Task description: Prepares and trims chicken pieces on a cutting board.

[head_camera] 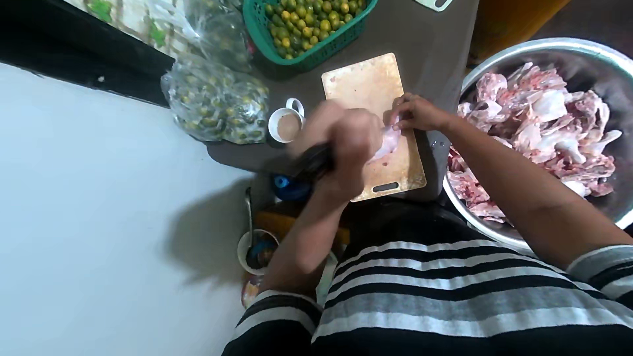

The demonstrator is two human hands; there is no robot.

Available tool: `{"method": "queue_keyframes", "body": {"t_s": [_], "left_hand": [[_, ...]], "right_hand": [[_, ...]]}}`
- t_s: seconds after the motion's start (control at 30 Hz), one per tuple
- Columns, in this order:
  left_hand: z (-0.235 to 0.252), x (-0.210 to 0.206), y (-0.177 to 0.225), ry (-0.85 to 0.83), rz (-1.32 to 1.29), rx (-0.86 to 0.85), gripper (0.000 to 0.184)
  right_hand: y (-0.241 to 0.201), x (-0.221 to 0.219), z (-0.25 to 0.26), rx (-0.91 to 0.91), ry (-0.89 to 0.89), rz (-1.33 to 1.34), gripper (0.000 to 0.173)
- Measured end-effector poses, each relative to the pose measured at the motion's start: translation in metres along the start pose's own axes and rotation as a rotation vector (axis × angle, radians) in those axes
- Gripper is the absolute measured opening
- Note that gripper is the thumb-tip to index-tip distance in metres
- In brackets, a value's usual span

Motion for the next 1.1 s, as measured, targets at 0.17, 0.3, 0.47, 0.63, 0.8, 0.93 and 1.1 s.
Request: {"method": "queue_keyframes", "body": {"t_s": [0.17, 0.3, 0.47, 0.63, 0.8, 0.93, 1.1], "left_hand": [[-0.042, -0.002, -0.097, 0.001, 0.022, 0.245, 0.035], [-0.005, 0.006, -0.044, 0.050, -0.106, 0.167, 0.036], [0.016, 0.012, -0.017, 0.113, -0.100, 0.108, 0.037], [-0.030, 0.015, -0.100, 0.070, 0.033, 0.306, 0.034], [0.004, 0.011, -0.038, 0.053, -0.017, 0.233, 0.035], [-0.006, 0.013, -0.056, 0.050, 0.030, 0.217, 0.033], [-0.021, 0.007, -0.083, -0.001, 0.091, 0.269, 0.033]], "right_hand": [[-0.013, 0.003, -0.002, -0.039, -0.007, -0.005, 0.019], [-0.011, 0.001, -0.002, -0.016, -0.007, 0.002, 0.017], [-0.011, 0.001, -0.004, -0.050, -0.030, -0.007, 0.017], [-0.008, -0.001, -0.003, -0.065, -0.028, -0.001, 0.019], [-0.010, 0.000, -0.003, -0.057, -0.020, 0.010, 0.018], [-0.008, 0.000, -0.004, -0.042, -0.026, 0.023, 0.018], [-0.010, 0.000, -0.007, -0.051, -0.029, 0.025, 0.018]]}}
Point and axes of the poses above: each hand's wrist, its own z-axis towards the middle knuckle, its own x-axis out of the back of the hand, y = z × x, the point moved 8 cm from there along z, towards the middle knuckle, and after that the axes turned 3 degrees about -x, right-handed, at the moved point
